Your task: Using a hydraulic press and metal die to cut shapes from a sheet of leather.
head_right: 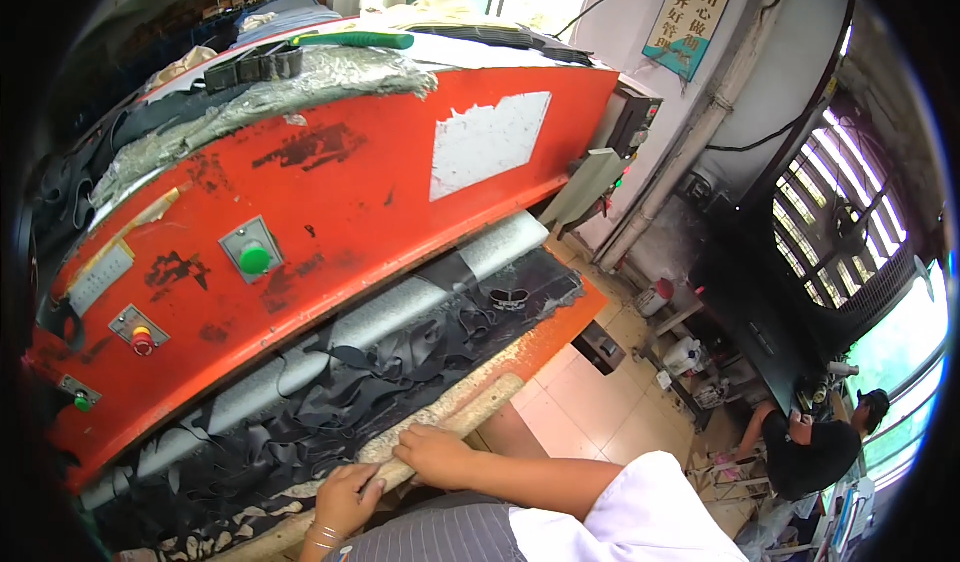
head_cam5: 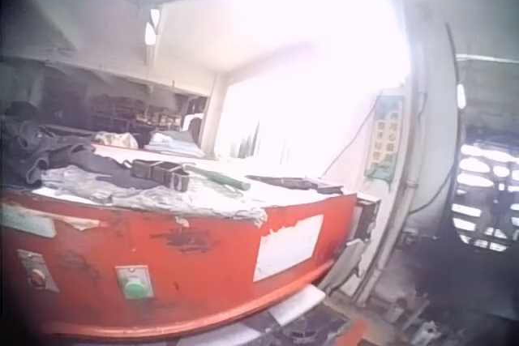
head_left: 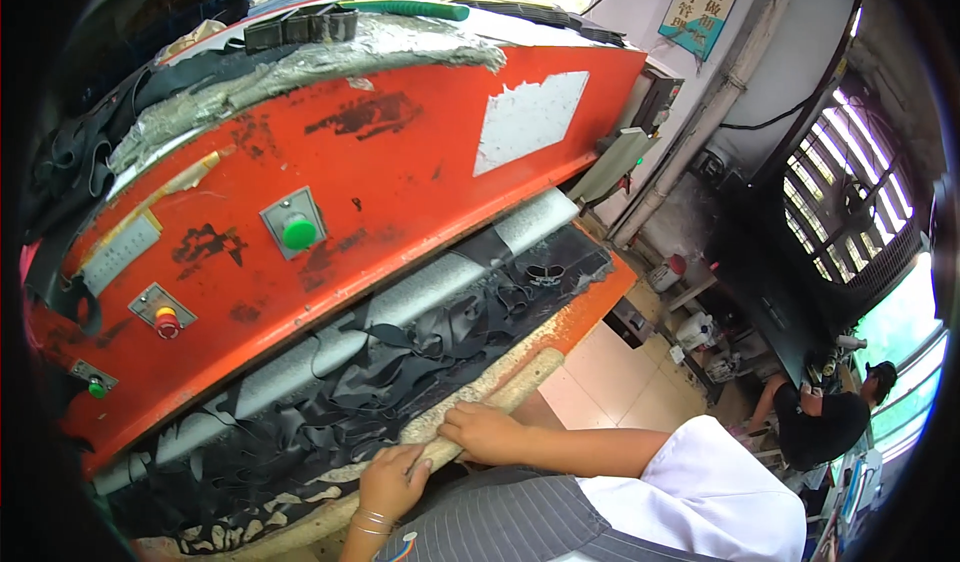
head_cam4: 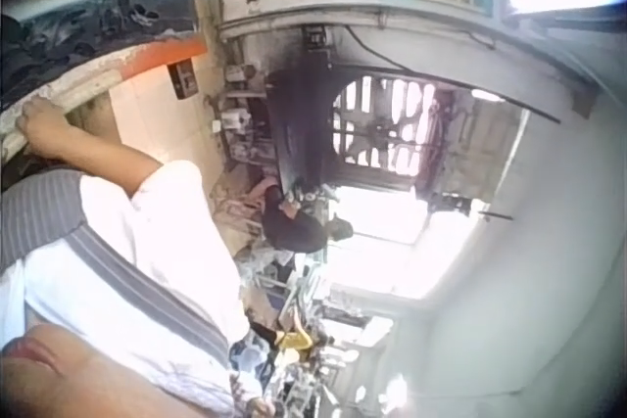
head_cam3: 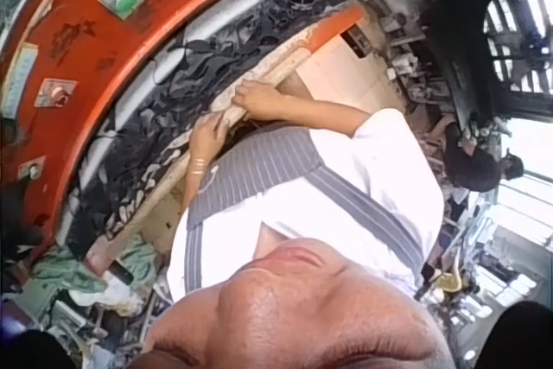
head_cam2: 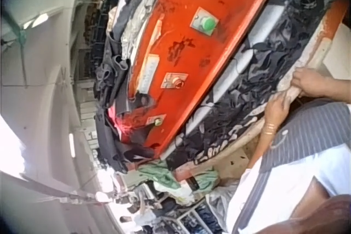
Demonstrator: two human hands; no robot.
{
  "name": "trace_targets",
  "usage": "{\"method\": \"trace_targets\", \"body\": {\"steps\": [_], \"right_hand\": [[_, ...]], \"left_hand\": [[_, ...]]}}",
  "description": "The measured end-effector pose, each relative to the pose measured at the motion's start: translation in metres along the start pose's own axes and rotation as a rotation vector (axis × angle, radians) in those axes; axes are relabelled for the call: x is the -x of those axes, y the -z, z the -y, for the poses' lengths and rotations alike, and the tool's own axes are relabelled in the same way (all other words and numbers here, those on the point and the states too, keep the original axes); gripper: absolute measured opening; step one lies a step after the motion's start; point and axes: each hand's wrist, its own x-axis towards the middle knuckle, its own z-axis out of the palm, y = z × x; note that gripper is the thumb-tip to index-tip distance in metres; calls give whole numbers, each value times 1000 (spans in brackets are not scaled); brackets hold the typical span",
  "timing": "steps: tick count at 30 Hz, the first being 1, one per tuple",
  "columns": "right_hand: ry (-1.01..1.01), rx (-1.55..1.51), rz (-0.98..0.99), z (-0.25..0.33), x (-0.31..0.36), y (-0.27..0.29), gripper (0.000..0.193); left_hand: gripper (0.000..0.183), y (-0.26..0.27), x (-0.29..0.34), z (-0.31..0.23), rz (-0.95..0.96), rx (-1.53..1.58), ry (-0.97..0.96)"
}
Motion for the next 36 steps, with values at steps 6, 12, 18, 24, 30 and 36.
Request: {"method": "trace_targets", "body": {"steps": [6, 12, 18, 24, 30, 36], "right_hand": [[30, 26, -78, -8, 3, -10, 35], [194, -70, 33, -42, -1, 5, 38], [124, -295, 397, -131, -43, 112, 23], [40, -8, -214, -246, -172, 133, 27], [66, 225, -133, -260, -275, 109, 24], [181, 294, 56, -260, -295, 113, 28]], "left_hand": [[22, -19, -4, -9, -52, -38, 127], [21, -19, -27, -28, -65, -50, 310], [26, -11, -76, -35, 31, 149, 626], [21, -44, -218, -16, -352, 4, 187], [44, -127, -292, -38, -316, -74, -83], [59, -138, -290, -46, -150, -437, -16]]}}
